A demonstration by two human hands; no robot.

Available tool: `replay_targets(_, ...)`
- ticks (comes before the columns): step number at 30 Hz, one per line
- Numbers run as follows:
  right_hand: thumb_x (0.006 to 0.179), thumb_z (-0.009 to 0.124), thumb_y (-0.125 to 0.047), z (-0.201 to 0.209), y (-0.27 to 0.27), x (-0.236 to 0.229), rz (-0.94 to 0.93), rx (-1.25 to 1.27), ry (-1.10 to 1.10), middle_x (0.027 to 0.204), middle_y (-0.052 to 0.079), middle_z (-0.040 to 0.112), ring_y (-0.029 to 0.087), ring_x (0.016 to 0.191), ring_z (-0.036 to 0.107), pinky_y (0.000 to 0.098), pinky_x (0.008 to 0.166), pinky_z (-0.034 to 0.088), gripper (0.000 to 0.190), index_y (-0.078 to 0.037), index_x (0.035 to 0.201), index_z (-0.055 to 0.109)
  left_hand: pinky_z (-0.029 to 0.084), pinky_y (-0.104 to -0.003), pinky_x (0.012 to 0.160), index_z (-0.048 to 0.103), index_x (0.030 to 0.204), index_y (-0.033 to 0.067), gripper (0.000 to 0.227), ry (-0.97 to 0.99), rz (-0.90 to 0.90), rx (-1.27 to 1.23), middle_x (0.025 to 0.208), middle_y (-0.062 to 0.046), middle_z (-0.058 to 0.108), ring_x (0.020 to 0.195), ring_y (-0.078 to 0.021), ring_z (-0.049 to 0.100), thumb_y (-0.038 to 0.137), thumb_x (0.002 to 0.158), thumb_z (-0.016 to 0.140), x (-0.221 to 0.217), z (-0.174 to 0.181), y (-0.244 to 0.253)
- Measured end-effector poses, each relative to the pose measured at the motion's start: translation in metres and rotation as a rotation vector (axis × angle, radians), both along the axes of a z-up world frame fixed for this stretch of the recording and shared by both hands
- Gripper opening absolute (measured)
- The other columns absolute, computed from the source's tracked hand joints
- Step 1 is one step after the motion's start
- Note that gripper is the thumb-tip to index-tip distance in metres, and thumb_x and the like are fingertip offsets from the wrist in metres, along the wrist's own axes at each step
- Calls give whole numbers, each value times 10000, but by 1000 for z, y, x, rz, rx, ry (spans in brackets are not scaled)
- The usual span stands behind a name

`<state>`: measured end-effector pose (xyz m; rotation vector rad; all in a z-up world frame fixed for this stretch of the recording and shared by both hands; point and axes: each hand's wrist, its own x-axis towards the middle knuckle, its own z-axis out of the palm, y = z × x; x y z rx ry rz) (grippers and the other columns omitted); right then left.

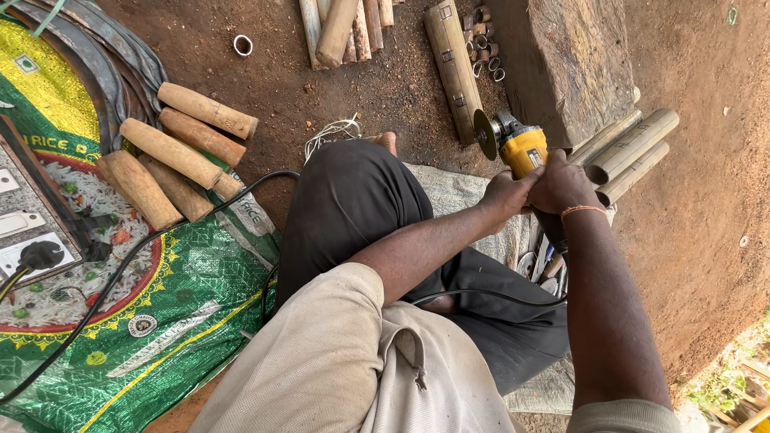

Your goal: Cutting pieces of wood using an electric angle grinder.

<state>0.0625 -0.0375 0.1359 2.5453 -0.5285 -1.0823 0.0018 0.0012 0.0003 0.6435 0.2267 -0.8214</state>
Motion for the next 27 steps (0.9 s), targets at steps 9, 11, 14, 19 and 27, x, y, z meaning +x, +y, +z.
replay_targets(9,831,839,-160,-12,-16,1,61,30,-3,1141,327,684,429,1039,720,465,876,634,710,81,1362,434,655,-381,800,518,1249,-16,656,27,-30,2,1056,-155,655,974,-225,713,581,988,589,0,-8,-10)
replay_targets(11,856,809,-191,-42,-58,-7,189,17,27,1147,312,687,420,1053,724,463,907,624,660,77,1342,452,644,-371,796,532,1244,-12,650,42,-33,-1,1063,-161,667,969,-230,713,578,978,596,1,-2,-3)
replay_targets(14,905,744,-307,-53,-77,-25,503,-73,92,1194,264,684,389,1119,711,472,1002,577,494,-1,1235,541,633,-363,795,549,1246,-14,636,20,-24,7,1075,-166,678,960,-233,712,560,978,607,-14,12,23)
replay_targets(19,683,954,-368,-24,-41,-4,168,103,-160,1251,334,684,424,1233,677,477,1051,568,884,23,1306,463,625,-374,805,557,1281,-48,601,-59,41,46,1102,-159,671,939,-229,705,491,1023,621,8,38,42)
replay_targets(27,903,743,-269,96,33,3,-131,179,-237,1119,305,739,436,985,776,510,841,700,485,25,1263,604,595,-365,848,596,1278,-26,405,-203,58,102,1125,-166,680,955,-213,696,304,1045,612,46,79,22)
